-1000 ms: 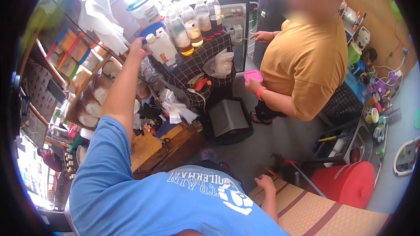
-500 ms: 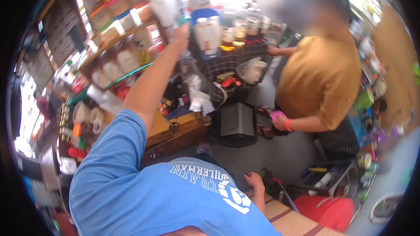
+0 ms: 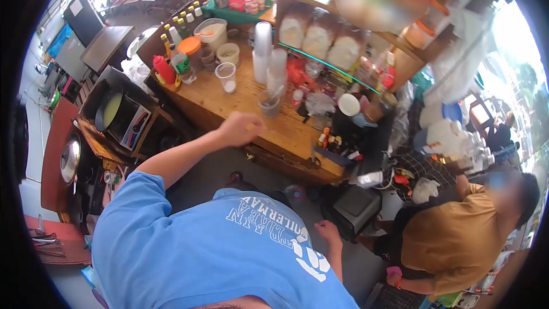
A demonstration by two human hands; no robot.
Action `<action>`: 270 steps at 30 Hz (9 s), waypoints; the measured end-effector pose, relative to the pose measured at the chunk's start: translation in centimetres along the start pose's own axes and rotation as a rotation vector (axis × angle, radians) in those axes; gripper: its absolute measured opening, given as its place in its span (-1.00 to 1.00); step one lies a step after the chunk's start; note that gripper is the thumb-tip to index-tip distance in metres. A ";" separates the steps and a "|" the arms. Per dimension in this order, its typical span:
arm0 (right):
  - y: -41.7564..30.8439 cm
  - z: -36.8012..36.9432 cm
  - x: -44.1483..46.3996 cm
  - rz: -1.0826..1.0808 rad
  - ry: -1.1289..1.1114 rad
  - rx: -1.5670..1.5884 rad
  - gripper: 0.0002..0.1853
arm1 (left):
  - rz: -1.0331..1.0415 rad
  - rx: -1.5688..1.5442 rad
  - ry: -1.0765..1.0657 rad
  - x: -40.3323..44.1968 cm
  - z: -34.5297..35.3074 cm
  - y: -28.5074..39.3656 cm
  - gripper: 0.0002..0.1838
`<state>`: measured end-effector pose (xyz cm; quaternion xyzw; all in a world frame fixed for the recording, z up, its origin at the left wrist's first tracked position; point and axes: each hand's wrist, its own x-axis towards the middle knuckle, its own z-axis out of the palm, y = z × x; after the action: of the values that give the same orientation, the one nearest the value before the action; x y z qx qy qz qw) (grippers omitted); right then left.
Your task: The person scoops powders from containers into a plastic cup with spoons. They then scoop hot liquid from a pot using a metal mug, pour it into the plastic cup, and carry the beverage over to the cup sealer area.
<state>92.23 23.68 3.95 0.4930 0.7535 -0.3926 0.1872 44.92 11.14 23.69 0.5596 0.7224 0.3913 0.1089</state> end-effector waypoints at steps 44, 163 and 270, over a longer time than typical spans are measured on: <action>11.8 -15.8 -8.5 -0.327 1.294 1.352 -0.42 | 0.292 0.018 -0.904 -1.2 13.9 8.5 -0.13; -43.2 5.5 12.7 -0.762 -0.550 0.856 -0.31 | -1.508 -0.086 -0.030 -57.3 4.7 -13.7 -0.45; -70.5 0.9 10.4 -0.778 0.684 0.706 -0.82 | -0.005 0.001 -0.043 2.6 -26.7 -22.8 -0.77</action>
<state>24.73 14.64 25.10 0.3126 0.7198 -0.4773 -0.3954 11.60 0.06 26.60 0.5663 0.7214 0.3784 0.1252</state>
